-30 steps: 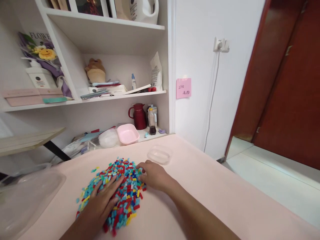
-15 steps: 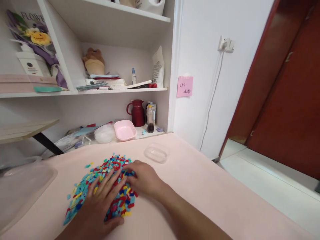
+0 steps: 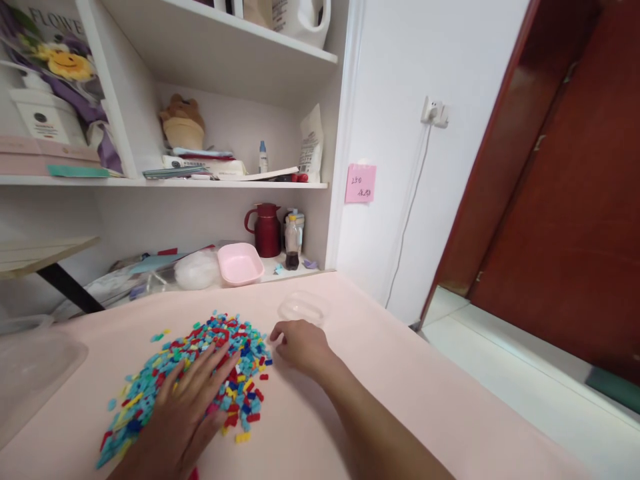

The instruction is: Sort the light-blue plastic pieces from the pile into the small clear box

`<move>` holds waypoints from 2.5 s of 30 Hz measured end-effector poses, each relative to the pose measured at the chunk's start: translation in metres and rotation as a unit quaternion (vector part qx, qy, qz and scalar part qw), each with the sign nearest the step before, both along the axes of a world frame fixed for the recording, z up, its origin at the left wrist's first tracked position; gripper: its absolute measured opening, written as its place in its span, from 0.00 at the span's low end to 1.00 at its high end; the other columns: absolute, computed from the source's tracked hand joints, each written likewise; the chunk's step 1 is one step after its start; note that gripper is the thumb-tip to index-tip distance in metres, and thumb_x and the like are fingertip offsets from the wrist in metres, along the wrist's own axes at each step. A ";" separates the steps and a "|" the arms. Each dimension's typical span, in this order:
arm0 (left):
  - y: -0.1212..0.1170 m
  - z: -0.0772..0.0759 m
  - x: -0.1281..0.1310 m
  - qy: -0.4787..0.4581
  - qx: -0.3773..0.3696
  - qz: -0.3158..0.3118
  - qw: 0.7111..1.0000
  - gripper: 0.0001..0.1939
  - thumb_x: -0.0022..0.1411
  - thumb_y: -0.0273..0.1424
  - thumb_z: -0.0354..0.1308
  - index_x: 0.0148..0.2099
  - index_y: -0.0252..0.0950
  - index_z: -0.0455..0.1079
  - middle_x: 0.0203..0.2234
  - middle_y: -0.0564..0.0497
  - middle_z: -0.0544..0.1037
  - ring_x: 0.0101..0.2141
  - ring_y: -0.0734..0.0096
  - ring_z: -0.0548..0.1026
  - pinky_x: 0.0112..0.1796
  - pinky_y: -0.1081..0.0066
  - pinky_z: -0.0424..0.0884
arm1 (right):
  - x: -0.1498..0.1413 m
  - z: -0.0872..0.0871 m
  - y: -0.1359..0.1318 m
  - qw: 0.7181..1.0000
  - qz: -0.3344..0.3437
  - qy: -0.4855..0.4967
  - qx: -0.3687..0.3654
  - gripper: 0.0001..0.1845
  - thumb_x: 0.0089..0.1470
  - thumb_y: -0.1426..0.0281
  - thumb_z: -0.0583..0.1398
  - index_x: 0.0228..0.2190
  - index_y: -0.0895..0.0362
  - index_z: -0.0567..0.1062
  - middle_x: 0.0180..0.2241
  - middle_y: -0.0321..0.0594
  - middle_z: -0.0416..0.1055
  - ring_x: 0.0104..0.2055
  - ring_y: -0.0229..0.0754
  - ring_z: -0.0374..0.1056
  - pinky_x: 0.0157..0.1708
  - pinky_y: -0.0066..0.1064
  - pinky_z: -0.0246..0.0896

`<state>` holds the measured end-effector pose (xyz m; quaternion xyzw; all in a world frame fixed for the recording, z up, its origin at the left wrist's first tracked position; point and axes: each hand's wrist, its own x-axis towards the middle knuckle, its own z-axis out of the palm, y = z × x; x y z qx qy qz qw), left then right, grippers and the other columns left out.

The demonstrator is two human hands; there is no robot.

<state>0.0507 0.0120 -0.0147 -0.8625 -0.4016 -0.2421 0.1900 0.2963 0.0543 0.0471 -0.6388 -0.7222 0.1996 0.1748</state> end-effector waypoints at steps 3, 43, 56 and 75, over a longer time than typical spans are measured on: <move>-0.003 0.011 0.004 -0.033 0.008 -0.017 0.999 0.29 0.70 0.40 0.41 0.70 0.47 0.44 0.65 0.51 0.60 0.64 0.65 0.56 0.62 0.57 0.41 | -0.006 -0.004 0.000 0.997 -0.003 -0.069 0.026 0.17 0.48 0.72 0.59 0.39 0.45 0.79 0.34 0.32 0.78 0.38 0.41 0.72 0.29 0.27 0.52; -0.081 0.091 0.030 -0.170 -0.310 0.055 0.934 0.20 0.69 0.38 0.40 0.30 0.40 0.68 0.19 0.58 0.74 0.19 0.74 0.71 0.24 0.75 0.60 | 0.011 0.012 -0.055 0.953 0.045 0.286 -0.084 0.05 0.49 0.73 0.57 0.28 0.58 0.74 0.18 0.31 0.67 0.18 0.31 0.62 0.17 0.20 0.49; -0.067 0.029 0.008 -0.018 -0.165 0.040 0.985 0.20 0.69 0.32 0.42 0.28 0.39 0.70 0.22 0.51 0.78 0.26 0.66 0.77 0.27 0.71 0.63 | -0.027 -0.017 -0.058 0.942 0.054 0.323 -0.076 0.07 0.44 0.73 0.59 0.28 0.58 0.77 0.19 0.30 0.65 0.19 0.31 0.54 0.20 0.22 0.48; -0.066 0.031 0.009 0.056 -0.204 0.062 0.976 0.30 0.58 0.19 0.43 0.57 0.48 0.71 0.48 0.45 0.78 0.40 0.61 0.80 0.40 0.64 0.74 | -0.011 -0.031 -0.057 0.984 0.119 0.121 0.058 0.15 0.42 0.75 0.62 0.35 0.51 0.80 0.26 0.31 0.63 0.29 0.35 0.59 0.31 0.25 0.52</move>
